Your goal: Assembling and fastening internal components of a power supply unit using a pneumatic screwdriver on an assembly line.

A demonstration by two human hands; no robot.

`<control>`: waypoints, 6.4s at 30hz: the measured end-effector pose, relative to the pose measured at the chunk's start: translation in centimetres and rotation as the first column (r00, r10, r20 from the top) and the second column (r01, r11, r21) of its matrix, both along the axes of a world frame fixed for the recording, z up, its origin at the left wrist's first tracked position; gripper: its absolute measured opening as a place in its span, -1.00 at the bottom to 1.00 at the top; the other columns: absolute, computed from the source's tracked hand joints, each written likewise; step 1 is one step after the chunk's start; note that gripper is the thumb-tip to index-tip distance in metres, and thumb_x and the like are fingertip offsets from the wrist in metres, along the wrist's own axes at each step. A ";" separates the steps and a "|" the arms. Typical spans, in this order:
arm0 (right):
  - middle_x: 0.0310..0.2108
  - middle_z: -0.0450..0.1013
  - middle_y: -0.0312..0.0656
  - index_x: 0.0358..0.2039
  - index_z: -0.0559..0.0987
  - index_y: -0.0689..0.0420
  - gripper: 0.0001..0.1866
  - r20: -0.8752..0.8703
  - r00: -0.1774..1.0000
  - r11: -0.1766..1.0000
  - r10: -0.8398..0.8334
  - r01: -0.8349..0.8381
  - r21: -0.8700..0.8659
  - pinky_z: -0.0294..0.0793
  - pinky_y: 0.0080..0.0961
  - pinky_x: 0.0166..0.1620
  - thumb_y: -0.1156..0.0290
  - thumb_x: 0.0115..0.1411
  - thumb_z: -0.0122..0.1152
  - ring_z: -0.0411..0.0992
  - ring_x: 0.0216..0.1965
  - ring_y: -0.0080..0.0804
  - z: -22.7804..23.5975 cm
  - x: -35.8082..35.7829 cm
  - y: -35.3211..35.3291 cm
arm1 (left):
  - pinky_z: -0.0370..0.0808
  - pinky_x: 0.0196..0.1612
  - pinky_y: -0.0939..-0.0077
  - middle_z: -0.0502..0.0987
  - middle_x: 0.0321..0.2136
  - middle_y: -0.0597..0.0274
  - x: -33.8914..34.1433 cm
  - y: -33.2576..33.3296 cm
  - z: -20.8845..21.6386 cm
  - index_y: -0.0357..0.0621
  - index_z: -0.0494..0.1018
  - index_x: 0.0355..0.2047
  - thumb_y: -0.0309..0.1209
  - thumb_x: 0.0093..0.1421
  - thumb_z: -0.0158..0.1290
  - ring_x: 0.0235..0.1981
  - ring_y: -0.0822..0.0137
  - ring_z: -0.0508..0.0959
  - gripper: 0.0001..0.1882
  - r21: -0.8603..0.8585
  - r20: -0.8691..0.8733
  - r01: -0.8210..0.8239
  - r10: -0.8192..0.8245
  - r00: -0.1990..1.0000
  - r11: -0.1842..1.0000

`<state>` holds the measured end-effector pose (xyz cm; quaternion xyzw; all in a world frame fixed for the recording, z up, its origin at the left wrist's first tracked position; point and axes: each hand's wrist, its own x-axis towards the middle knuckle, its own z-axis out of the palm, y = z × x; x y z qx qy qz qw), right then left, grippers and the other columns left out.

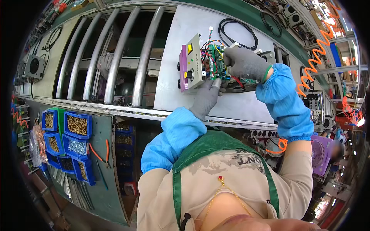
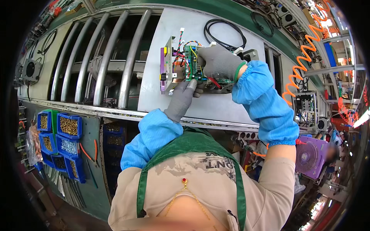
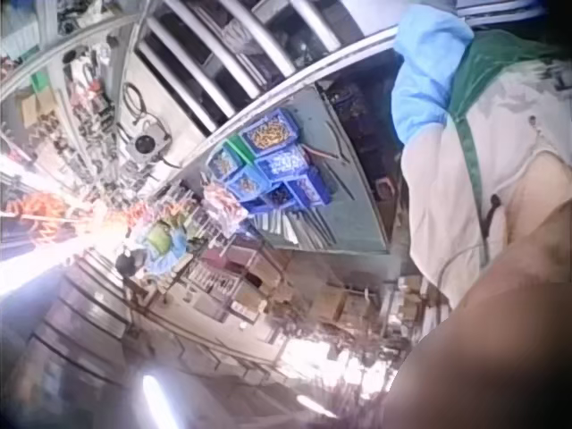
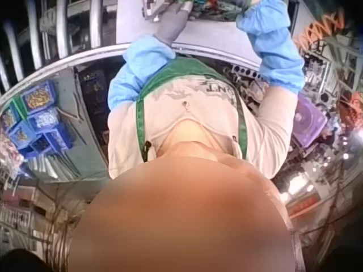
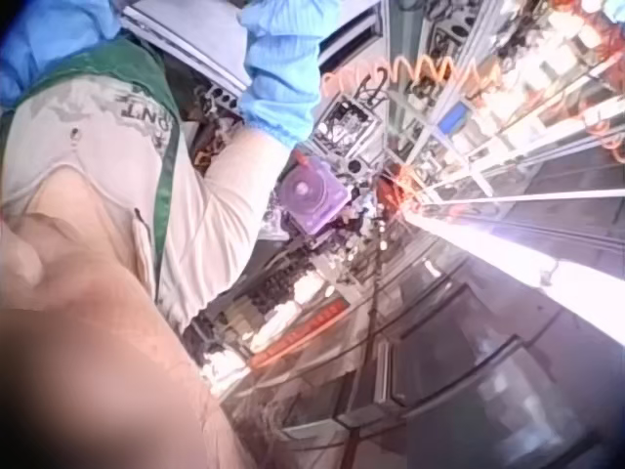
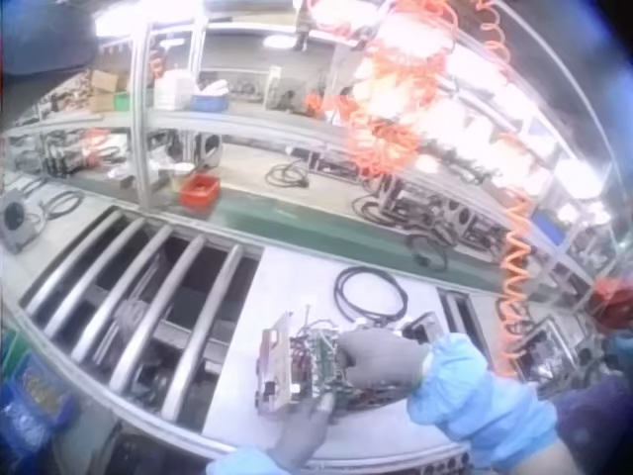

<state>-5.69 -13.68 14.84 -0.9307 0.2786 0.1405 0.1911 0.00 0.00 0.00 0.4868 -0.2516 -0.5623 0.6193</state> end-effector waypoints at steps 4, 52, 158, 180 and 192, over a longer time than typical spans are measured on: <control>-0.52 0.42 -0.09 -0.43 0.41 0.23 -0.76 -0.016 1.000 1.000 -0.015 0.015 0.000 0.42 -0.37 -0.34 0.51 -0.17 0.19 0.43 -0.45 -0.20 -0.2 0.0 -0.2 | 0.44 -0.31 0.54 0.54 -0.42 0.18 -0.1 0.1 0.1 -0.32 0.43 -0.19 -0.21 0.30 -0.09 -0.41 0.44 0.50 -0.64 0.011 -0.017 -0.013 0.013 1.000 1.000; -0.52 0.49 0.03 -0.45 0.60 0.19 -0.74 -0.314 0.932 0.966 0.181 -0.229 -0.123 0.49 -0.24 -0.33 0.29 -0.12 0.15 0.50 -0.44 -0.07 -0.7 0.7 -2.1 | 0.42 -0.47 0.56 0.49 -0.46 0.31 -2.2 -3.0 2.3 -0.28 0.38 -0.25 -0.51 -0.04 0.17 -0.52 0.50 0.46 -0.68 0.121 0.007 -0.342 0.343 0.939 0.932; -0.49 0.43 -0.19 0.08 0.26 0.08 -0.23 -0.283 0.655 -0.197 -0.700 0.204 0.959 0.49 -0.62 -0.53 0.03 -0.11 0.31 0.44 -0.57 -0.52 -11.0 -11.0 24.1 | 0.47 -0.13 0.40 0.53 -0.19 0.01 28.7 51.6 -5.2 -0.23 0.47 -0.13 -0.52 0.07 0.03 -0.23 0.19 0.55 -0.68 -0.129 0.970 -0.985 0.193 -0.149 -0.110; 0.07 0.30 -0.10 0.33 0.02 0.03 0.02 0.077 0.795 0.407 -0.601 0.222 0.886 0.21 -0.48 0.08 0.31 -0.16 0.30 0.31 -0.03 -0.35 -7.5 -13.9 22.5 | 0.51 -0.32 0.67 0.49 -0.27 0.08 6.4 12.1 -1.4 -0.34 0.31 0.02 -0.52 0.25 -0.03 -0.38 0.44 0.50 -0.67 0.106 -0.542 -0.270 0.283 0.791 0.957; -0.05 0.40 -0.02 0.33 0.02 -0.05 -0.01 0.139 0.787 0.528 -0.600 0.260 0.809 0.32 -0.43 0.02 0.27 -0.11 0.30 0.43 -0.14 -0.21 -8.0 -15.9 23.3 | 0.49 -0.36 0.70 0.50 -0.31 0.13 5.7 10.1 -1.4 -0.35 0.37 -0.04 -0.54 0.22 -0.01 -0.40 0.46 0.49 -0.71 0.096 -0.279 -0.167 0.187 0.942 0.981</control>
